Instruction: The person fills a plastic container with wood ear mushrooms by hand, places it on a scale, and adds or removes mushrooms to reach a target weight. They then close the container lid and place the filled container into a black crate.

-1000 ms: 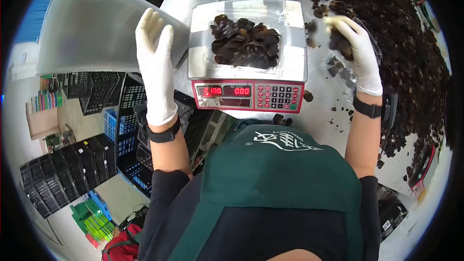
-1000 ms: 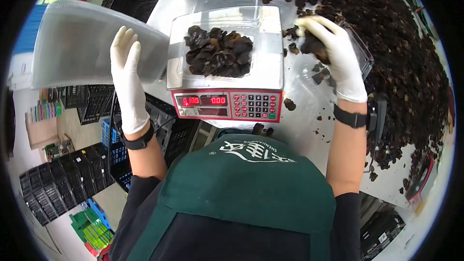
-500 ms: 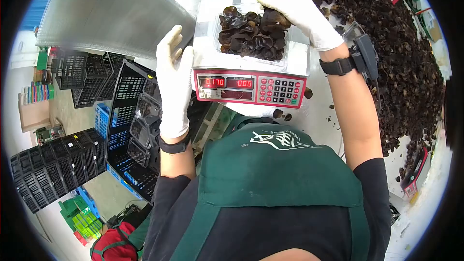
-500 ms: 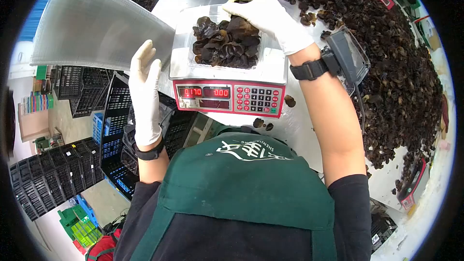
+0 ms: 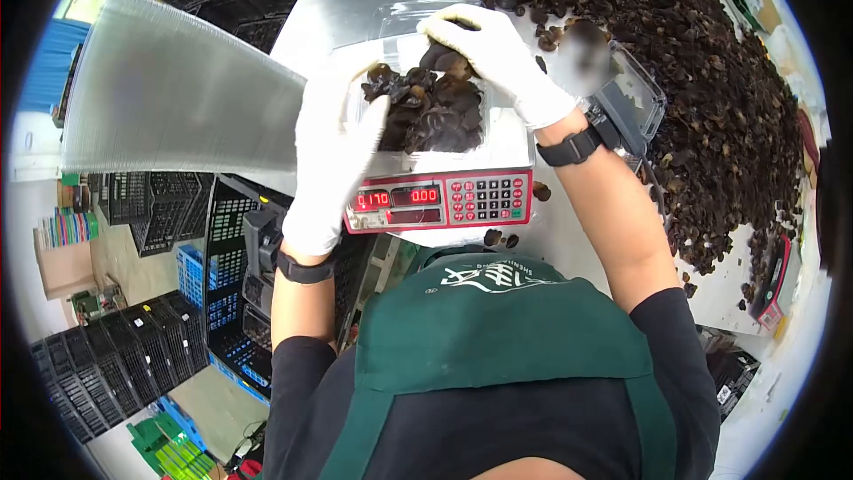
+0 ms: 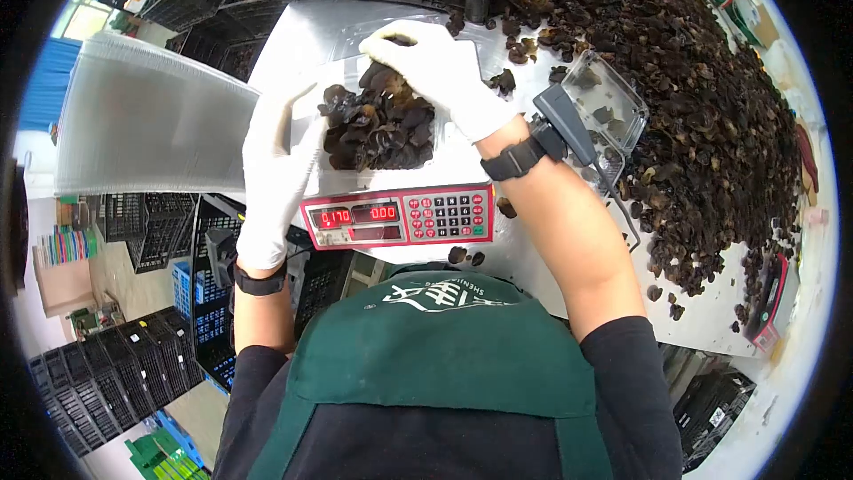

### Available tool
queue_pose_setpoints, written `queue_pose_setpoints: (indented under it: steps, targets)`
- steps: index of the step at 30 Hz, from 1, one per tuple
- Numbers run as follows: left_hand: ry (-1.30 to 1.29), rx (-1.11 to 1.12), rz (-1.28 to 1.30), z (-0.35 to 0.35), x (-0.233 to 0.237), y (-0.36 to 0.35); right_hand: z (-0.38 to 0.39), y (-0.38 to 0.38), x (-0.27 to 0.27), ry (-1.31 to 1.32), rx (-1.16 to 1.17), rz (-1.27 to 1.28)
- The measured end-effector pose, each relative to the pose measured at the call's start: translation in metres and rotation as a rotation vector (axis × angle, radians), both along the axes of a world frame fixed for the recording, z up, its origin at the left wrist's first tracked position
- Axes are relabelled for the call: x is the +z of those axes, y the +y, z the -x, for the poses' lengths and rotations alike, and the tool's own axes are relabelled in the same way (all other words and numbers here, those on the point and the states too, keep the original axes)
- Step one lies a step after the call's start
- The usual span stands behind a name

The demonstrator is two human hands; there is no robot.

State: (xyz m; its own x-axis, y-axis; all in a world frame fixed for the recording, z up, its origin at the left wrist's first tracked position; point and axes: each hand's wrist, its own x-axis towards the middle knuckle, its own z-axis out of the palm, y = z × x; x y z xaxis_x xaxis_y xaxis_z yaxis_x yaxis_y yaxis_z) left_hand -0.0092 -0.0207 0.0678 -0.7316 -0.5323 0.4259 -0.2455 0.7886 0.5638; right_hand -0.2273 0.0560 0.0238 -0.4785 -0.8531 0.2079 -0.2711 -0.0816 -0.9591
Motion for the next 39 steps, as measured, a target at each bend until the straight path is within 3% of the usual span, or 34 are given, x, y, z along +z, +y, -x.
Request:
queue_pose_setpoints:
  steps: [3, 5, 8, 9, 13, 16, 19, 22, 25, 28, 30, 31, 34, 37, 39]
  targets:
    - [0.012, -0.104, 0.117, 0.029, 0.001, 0.006, -0.006, 0.010, 0.003, -0.289, 0.081, 0.013]
    - [-0.019, -0.085, 0.089, 0.041, -0.008, 0.002, -0.012, 0.018, 0.011, -0.549, 0.123, 0.012]
    - [0.011, -0.116, -0.052, 0.051, -0.014, -0.006, 0.001, 0.029, -0.003, -0.728, 0.176, -0.037]
    - [0.033, -0.139, -0.117, 0.054, -0.015, -0.008, 0.000, 0.033, 0.004, -0.694, 0.144, -0.066]
    - [0.038, -0.201, 0.166, 0.063, -0.005, -0.001, -0.004, 0.043, 0.012, -0.750, 0.110, -0.154]
    - [-0.028, -0.199, 0.141, 0.064, -0.014, -0.009, -0.004, 0.047, 0.023, -0.666, 0.166, -0.204]
    - [-0.280, -0.220, 0.108, 0.056, -0.011, -0.017, 0.003, 0.060, 0.021, -0.537, 0.091, -0.155]
    - [-0.125, -0.323, -0.015, 0.056, -0.023, -0.052, 0.019, 0.086, 0.021, -0.542, 0.029, -0.217]
    - [-0.185, -0.043, -0.445, 0.074, -0.036, -0.105, 0.027, 0.105, -0.012, -0.503, -0.008, -0.232]
    - [-0.505, 0.179, 0.142, 0.100, -0.066, -0.159, 0.000, 0.120, 0.001, -0.587, 0.069, -0.411]
    - [-0.582, 0.183, 0.233, 0.108, -0.068, -0.156, -0.013, 0.129, -0.008, -0.692, 0.146, -0.473]
    - [-0.623, 0.184, 0.279, 0.110, -0.067, -0.153, -0.022, 0.131, -0.028, -0.571, 0.122, -0.431]
    - [-0.246, 0.044, -0.112, 0.098, -0.065, -0.155, -0.038, 0.125, -0.040, -0.426, 0.068, -0.231]
    - [-0.049, -0.088, -0.347, 0.064, -0.022, -0.109, -0.027, 0.130, -0.015, -0.799, 0.119, -0.220]
    - [-0.041, -0.107, -0.420, 0.038, 0.013, -0.050, -0.015, 0.133, -0.015, -0.729, -0.006, -0.238]
